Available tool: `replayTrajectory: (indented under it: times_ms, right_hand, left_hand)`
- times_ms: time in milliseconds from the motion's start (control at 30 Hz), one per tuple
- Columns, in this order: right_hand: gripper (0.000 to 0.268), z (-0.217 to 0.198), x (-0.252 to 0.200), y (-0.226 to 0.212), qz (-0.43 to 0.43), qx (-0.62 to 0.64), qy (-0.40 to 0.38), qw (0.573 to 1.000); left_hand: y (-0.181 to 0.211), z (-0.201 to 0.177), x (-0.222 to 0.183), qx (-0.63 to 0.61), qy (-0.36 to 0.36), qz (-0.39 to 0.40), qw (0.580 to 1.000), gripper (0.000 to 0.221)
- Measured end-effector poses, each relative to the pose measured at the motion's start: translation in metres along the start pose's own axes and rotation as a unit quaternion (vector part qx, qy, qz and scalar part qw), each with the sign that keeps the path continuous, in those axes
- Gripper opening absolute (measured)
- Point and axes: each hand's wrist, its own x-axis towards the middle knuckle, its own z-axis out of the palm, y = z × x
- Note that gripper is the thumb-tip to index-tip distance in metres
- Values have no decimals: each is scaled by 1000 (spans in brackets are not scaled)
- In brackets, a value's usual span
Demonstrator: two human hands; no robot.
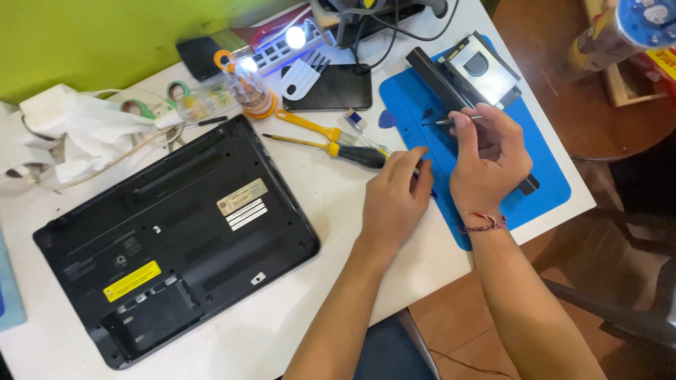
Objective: Unscrewing the back panel and removing components from a laptop
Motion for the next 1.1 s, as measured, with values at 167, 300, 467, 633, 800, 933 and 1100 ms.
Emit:
replayTrajectory:
  times_ms: [167,300,467,633,800,933,1100]
  right_hand:
    - [17,14,-4,-45,32,70,-25,997]
    - [16,43,-10,-86,49,115,-47,991]
    - [21,92,-24,-135,81,193,-80,975]
    - [22,139,-39,-180,65,259,-112,957]
    - [18,177,-52,-207,77,312,-145,936]
    - [20,197,-60,-211,118,313,-228,914]
    - [22,215,-75,-204,171,322,-309,878]
  left_hand:
    - [21,-34,-23,-96,-12,-131,987,22]
    - [30,-86,-22,-103,59,-139,983,21]
    - [-5,-182,-9,11,121,-103,987,12]
    - [-39,-278,1,116,156,-99,976,9]
    - [-71,-342,5,186,143,-76,969,23]
    - [-101,-358,2,183,129,-96,970,24]
    - [-115,-365,3,122,52,-117,984,18]
